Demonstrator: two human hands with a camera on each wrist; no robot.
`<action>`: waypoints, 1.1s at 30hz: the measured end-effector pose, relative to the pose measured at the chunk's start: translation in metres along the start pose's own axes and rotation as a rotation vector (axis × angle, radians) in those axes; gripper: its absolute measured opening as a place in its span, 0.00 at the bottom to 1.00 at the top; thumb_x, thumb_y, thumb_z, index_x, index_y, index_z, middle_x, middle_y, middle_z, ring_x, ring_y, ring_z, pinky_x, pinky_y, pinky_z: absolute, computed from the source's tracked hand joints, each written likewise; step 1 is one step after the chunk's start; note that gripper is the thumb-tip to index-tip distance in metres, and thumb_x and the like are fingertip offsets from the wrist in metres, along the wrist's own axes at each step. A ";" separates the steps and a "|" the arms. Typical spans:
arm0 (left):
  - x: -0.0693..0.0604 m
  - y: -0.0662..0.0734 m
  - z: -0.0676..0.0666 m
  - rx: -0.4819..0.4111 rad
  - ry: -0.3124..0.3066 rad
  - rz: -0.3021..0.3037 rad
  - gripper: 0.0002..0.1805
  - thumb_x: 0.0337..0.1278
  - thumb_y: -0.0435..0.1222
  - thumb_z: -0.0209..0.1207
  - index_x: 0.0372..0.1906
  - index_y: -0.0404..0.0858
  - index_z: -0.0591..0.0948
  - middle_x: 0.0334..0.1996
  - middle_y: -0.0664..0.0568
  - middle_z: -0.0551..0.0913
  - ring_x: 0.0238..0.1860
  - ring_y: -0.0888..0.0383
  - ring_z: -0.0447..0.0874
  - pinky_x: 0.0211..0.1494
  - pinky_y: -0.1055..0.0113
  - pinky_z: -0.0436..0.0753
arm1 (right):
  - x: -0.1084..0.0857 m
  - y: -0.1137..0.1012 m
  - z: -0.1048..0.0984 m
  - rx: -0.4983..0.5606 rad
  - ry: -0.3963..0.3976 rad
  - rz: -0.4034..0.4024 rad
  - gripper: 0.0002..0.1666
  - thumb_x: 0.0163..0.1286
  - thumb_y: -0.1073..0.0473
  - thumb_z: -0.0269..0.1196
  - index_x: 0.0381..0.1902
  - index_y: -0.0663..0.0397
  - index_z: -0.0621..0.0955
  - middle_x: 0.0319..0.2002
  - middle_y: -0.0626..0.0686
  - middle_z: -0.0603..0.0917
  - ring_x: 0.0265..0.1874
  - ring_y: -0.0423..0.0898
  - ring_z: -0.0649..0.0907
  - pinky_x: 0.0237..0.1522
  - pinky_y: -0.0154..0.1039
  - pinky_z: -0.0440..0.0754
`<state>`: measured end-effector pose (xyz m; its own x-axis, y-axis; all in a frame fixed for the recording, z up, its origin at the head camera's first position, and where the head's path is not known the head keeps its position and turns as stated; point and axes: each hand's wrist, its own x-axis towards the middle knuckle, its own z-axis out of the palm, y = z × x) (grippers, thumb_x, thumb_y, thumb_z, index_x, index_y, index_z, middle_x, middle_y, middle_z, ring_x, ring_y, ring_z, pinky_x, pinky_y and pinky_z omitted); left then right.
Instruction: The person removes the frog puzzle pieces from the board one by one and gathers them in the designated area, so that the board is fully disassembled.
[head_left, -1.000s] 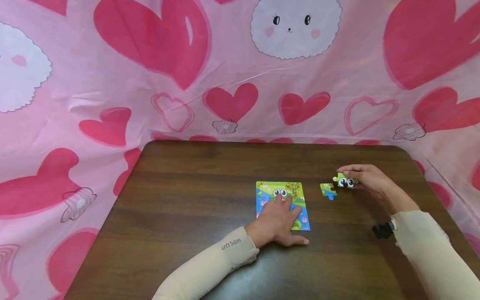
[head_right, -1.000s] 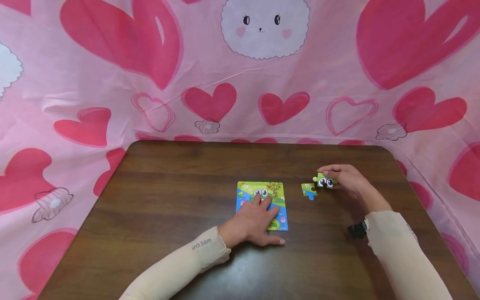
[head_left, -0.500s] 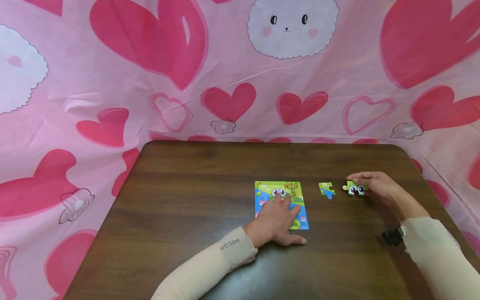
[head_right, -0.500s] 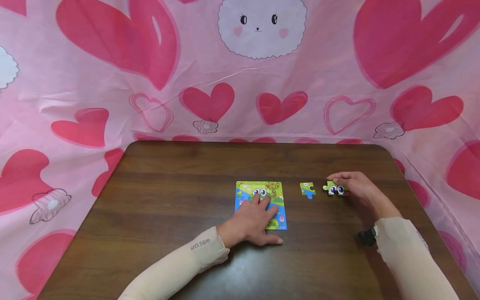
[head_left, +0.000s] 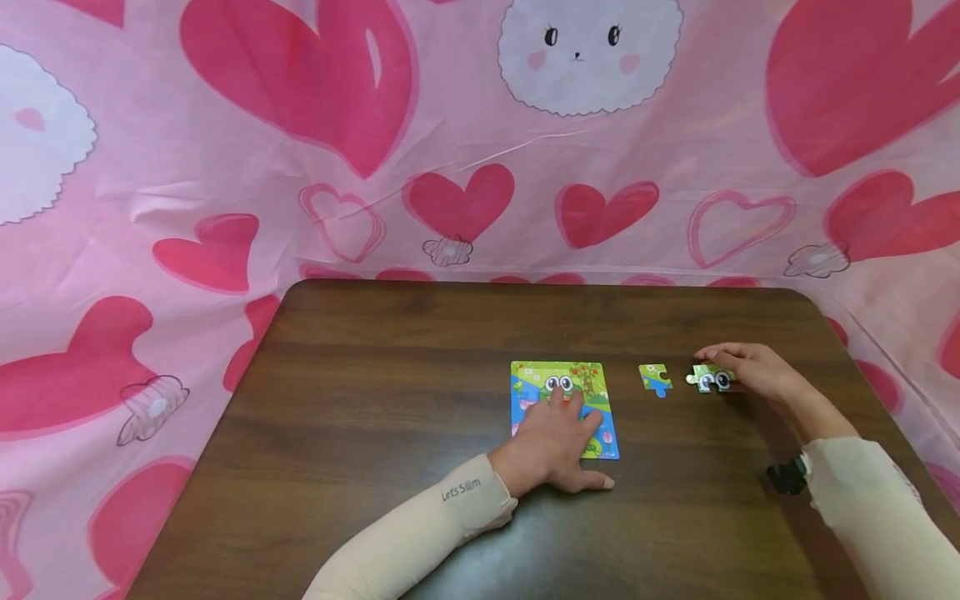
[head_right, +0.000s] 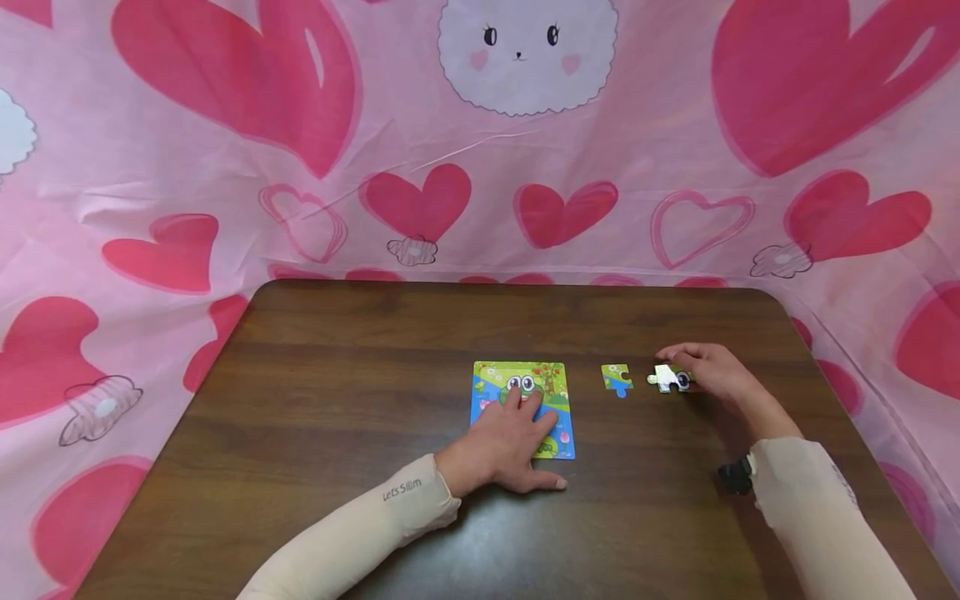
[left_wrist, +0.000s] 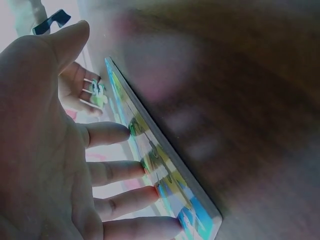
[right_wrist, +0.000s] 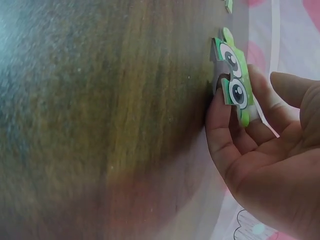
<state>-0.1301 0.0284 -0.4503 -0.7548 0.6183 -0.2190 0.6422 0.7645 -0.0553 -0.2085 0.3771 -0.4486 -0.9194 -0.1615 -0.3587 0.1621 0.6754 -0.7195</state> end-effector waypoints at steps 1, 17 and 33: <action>0.000 0.000 0.000 0.000 0.003 0.000 0.44 0.48 0.80 0.48 0.65 0.59 0.69 0.66 0.53 0.70 0.62 0.51 0.71 0.39 0.62 0.81 | 0.000 -0.001 0.000 -0.012 0.005 -0.006 0.32 0.84 0.46 0.42 0.67 0.69 0.73 0.66 0.68 0.72 0.43 0.26 0.74 0.43 0.35 0.82; -0.002 0.000 0.003 0.001 0.007 0.020 0.44 0.50 0.80 0.47 0.67 0.59 0.68 0.67 0.52 0.70 0.64 0.51 0.69 0.38 0.64 0.80 | -0.004 -0.011 -0.001 -0.223 0.096 -0.034 0.28 0.83 0.50 0.45 0.61 0.69 0.77 0.56 0.71 0.82 0.39 0.38 0.79 0.35 0.33 0.80; -0.003 -0.001 0.003 -0.006 -0.021 0.009 0.43 0.50 0.79 0.48 0.65 0.58 0.68 0.72 0.51 0.66 0.67 0.50 0.68 0.44 0.59 0.83 | -0.004 -0.017 -0.002 -0.191 0.163 -0.017 0.30 0.84 0.48 0.44 0.63 0.69 0.76 0.54 0.69 0.84 0.35 0.28 0.80 0.37 0.25 0.73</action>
<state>-0.1279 0.0255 -0.4524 -0.7459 0.6212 -0.2403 0.6481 0.7601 -0.0469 -0.2077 0.3677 -0.4340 -0.9697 -0.0663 -0.2353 0.0893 0.8000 -0.5933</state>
